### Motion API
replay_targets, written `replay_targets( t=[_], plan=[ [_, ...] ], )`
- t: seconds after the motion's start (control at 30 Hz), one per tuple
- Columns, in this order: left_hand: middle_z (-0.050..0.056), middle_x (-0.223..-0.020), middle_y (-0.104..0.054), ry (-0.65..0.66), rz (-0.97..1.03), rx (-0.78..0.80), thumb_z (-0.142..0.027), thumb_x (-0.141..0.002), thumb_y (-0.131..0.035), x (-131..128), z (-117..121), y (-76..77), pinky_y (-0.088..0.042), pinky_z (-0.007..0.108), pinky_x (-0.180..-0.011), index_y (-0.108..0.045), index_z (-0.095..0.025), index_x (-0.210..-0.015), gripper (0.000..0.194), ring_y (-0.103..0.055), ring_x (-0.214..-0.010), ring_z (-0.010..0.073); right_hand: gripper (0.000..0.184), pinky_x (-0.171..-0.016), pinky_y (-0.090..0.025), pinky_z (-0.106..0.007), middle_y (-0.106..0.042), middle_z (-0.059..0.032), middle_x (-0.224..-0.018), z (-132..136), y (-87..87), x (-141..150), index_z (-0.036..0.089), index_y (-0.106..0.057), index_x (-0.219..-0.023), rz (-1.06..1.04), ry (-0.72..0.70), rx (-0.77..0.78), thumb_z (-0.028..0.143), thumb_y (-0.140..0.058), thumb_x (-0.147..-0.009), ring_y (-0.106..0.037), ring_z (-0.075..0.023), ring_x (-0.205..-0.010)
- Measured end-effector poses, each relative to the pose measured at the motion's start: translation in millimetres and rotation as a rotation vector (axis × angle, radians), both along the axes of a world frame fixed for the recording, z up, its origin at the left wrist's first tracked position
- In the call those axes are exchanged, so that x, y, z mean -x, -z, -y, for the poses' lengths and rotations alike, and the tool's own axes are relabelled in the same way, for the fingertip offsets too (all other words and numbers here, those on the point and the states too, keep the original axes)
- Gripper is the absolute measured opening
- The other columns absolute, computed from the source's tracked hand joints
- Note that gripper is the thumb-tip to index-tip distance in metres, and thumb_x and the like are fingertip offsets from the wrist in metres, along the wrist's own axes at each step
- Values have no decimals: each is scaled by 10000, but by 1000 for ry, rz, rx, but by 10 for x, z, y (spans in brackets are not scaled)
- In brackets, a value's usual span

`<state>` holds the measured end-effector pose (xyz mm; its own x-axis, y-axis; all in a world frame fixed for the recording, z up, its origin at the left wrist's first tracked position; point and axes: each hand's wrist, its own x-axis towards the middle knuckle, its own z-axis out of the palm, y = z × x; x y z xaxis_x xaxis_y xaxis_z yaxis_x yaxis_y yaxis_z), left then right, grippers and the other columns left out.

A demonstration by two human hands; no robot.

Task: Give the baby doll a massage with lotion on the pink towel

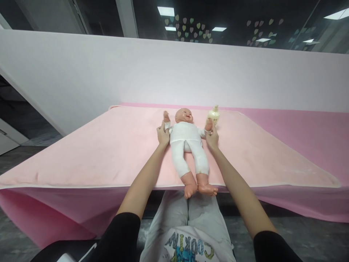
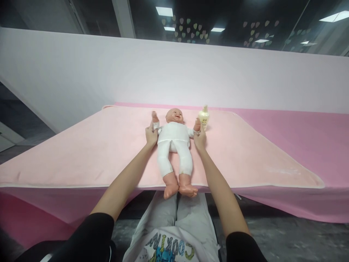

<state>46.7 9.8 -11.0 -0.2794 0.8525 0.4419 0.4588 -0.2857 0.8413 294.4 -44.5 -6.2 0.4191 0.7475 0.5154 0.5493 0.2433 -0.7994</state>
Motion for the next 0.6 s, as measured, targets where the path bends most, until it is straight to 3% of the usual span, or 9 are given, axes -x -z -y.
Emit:
replay_targets(
  t=[0.1,0.2,0.6],
  plan=[
    [91,-1222,-509,87,-265,-76,-52,-774,-440,-59,96,-55,-437,388,-982,-608,-293,-1250,560,-518,-1120,244,649,-900,-465,-358,-571,-77,-1125,74,-40,87,275,-473,-1386,373,-60,62,77,-408,-772,-513,-214,-1015],
    [79,-1230,-506,105,-345,-109,-6,-744,-415,-80,132,-81,-447,397,-966,-639,-311,-1214,603,-512,-1090,242,629,-862,-468,-349,-537,-94,-1060,117,-68,144,283,-510,-1363,527,-61,116,61,-387,-789,-487,-230,-1000],
    [96,-1231,-501,104,-289,-65,-2,-733,-405,-65,162,-118,-448,398,-986,-627,-271,-1237,613,-517,-1115,245,672,-837,-477,-361,-545,-94,-1042,111,-87,117,263,-428,-1422,433,-67,138,89,-388,-773,-506,-238,-1002]
  ],
)
